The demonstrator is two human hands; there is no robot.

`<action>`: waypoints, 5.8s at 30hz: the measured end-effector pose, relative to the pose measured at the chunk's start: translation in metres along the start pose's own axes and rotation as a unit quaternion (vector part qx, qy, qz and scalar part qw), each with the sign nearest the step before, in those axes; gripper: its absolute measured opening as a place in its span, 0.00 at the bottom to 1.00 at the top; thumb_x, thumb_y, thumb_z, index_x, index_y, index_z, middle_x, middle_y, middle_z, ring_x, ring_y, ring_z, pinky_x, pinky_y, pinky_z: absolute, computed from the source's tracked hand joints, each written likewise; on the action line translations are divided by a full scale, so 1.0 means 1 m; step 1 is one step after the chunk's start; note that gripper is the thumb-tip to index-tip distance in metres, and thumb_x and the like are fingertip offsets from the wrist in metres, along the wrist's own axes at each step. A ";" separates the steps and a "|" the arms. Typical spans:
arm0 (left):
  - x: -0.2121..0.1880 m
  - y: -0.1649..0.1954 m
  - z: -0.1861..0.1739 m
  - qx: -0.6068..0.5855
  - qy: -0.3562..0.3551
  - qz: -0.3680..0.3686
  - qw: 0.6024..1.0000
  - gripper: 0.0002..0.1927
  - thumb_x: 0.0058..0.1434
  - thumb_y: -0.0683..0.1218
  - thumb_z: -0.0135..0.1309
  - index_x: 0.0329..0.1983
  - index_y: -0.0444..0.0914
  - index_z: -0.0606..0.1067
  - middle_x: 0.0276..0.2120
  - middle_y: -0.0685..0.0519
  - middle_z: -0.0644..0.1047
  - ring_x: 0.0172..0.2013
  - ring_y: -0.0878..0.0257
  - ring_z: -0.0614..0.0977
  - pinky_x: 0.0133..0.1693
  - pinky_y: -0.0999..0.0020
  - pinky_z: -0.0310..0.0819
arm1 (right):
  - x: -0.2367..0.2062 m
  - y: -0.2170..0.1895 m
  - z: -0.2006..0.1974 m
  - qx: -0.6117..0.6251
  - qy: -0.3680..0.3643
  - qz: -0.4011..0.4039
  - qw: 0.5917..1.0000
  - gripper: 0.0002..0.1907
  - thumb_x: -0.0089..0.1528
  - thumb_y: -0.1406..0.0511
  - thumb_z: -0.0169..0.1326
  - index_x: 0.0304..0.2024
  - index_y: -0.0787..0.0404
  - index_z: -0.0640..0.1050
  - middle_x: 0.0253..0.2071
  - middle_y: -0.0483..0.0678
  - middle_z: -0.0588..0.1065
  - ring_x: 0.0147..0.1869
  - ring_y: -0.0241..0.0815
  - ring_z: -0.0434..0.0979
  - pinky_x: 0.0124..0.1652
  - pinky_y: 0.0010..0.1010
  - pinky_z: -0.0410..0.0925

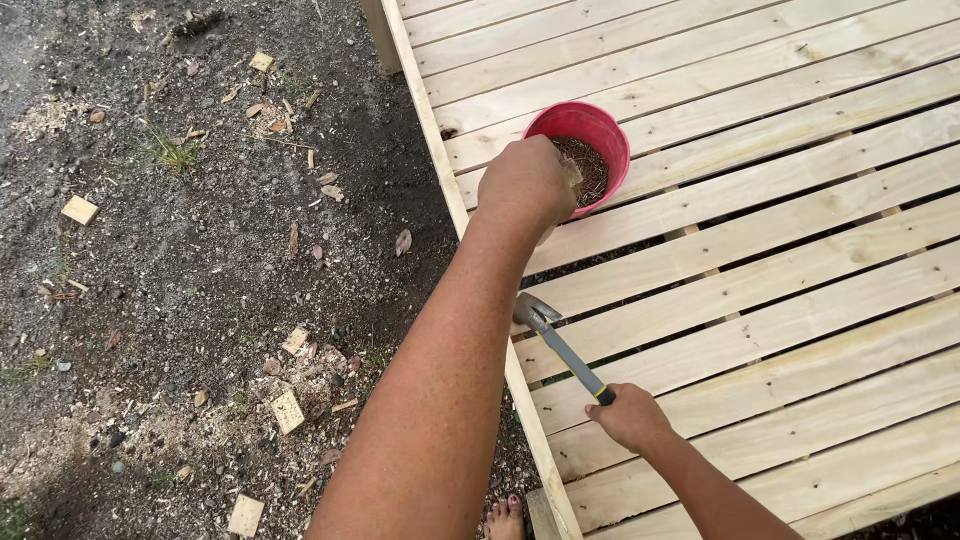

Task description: The person hammers nails into a wooden slatted frame using a claw hammer. They repeatedly pick nails from a pink bucket, position them on the frame, and drive them in with the hammer. The work progresses along the edge of the frame.

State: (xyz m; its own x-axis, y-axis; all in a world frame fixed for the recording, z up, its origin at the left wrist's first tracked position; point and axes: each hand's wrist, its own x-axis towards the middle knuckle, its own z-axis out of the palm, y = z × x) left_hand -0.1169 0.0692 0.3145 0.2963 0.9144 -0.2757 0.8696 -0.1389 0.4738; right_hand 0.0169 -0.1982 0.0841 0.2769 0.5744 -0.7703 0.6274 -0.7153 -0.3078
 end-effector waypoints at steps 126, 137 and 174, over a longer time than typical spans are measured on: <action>-0.062 0.008 0.001 0.012 0.012 -0.037 0.999 0.15 0.58 0.45 0.60 0.49 0.38 0.79 0.44 0.44 0.82 0.47 0.50 0.84 0.50 0.57 0.79 | -0.065 0.025 0.011 0.361 -0.200 0.089 0.906 0.11 0.62 0.65 0.58 0.28 0.61 0.72 0.15 0.45 0.63 0.13 0.39 0.61 0.18 0.35 0.60; -0.061 0.015 0.009 0.028 0.015 -0.014 0.999 0.13 0.62 0.45 0.56 0.49 0.39 0.79 0.43 0.45 0.82 0.45 0.52 0.85 0.48 0.57 0.80 | -0.063 0.015 0.005 0.305 -0.188 0.071 0.931 0.08 0.62 0.67 0.56 0.30 0.64 0.74 0.15 0.45 0.64 0.14 0.38 0.62 0.18 0.35 0.61; -0.057 -0.023 -0.005 0.000 0.052 -0.052 0.997 0.14 0.57 0.45 0.60 0.46 0.39 0.81 0.44 0.44 0.82 0.46 0.51 0.85 0.49 0.58 0.80 | -0.041 0.018 -0.004 0.072 -0.013 0.021 0.997 0.14 0.58 0.60 0.63 0.31 0.64 0.76 0.19 0.47 0.71 0.21 0.41 0.70 0.25 0.38 0.68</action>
State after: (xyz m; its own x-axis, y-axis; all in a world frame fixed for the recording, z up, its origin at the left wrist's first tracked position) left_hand -0.1557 0.0225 0.3230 0.1621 0.9582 -0.2358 0.8932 -0.0409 0.4479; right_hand 0.0201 -0.2333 0.1124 0.2804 0.5330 -0.7983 0.5044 -0.7894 -0.3499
